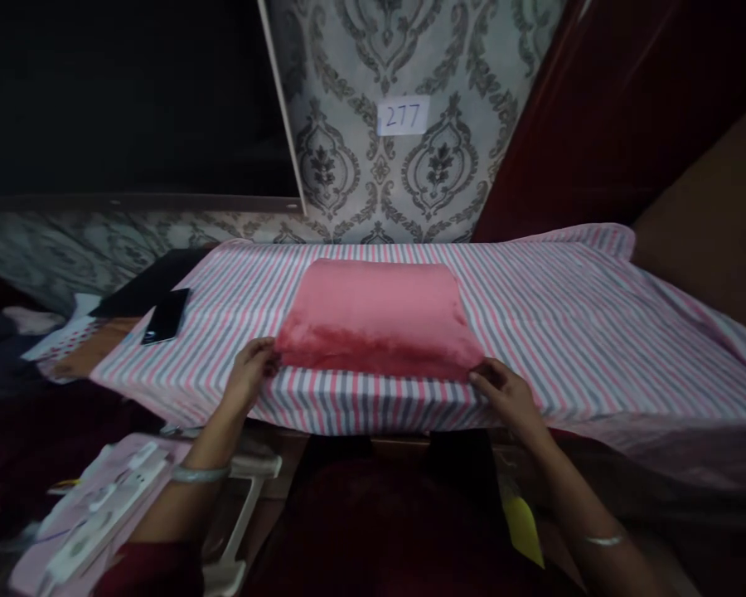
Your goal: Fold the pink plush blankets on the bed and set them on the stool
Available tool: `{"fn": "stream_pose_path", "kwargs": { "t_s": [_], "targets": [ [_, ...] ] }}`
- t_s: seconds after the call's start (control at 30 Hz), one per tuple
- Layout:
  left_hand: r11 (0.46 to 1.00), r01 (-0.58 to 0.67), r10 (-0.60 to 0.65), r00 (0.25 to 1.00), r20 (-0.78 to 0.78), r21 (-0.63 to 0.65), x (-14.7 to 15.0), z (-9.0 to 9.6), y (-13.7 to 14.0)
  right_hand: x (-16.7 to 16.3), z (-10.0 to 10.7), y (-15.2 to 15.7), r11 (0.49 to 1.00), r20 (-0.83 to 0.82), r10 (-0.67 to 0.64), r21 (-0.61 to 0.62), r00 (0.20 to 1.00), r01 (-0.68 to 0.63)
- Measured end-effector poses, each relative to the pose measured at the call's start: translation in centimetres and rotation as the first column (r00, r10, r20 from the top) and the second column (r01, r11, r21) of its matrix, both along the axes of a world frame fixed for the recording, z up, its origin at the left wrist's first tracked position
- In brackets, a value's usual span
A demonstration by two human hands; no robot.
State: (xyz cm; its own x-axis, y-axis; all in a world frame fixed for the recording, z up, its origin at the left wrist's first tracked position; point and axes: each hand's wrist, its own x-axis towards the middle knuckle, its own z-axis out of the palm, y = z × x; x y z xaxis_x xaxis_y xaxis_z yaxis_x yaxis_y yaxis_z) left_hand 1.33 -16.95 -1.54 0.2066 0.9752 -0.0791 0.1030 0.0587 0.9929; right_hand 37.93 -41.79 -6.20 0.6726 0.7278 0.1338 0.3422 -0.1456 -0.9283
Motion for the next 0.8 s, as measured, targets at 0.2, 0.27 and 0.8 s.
{"fn": "stream_pose_path", "kwargs": {
  "t_s": [0.2, 0.27, 0.8],
  "targets": [
    [0.953, 0.166, -0.07, 0.935, -0.349, 0.253, -0.6, -0.8, -0.7, -0.6, -0.3, 0.8, 0.997, -0.019, -0.028, -0.073, 0.999, 0.027],
    [0.946, 0.13, -0.029, 0.947, -0.32, 0.297, 0.0, -0.9, -0.7, -1.3, -0.1, 1.4, 0.998, -0.09, -0.057, -0.014, 0.994, 0.056],
    [0.947, 0.322, -0.317, 0.936, -0.154, 0.004, 1.5, 0.8, 0.8, -2.8, 1.6, 3.7, 0.998, -0.363, -0.007, -0.063, 0.932, -0.017]
  ]
}}
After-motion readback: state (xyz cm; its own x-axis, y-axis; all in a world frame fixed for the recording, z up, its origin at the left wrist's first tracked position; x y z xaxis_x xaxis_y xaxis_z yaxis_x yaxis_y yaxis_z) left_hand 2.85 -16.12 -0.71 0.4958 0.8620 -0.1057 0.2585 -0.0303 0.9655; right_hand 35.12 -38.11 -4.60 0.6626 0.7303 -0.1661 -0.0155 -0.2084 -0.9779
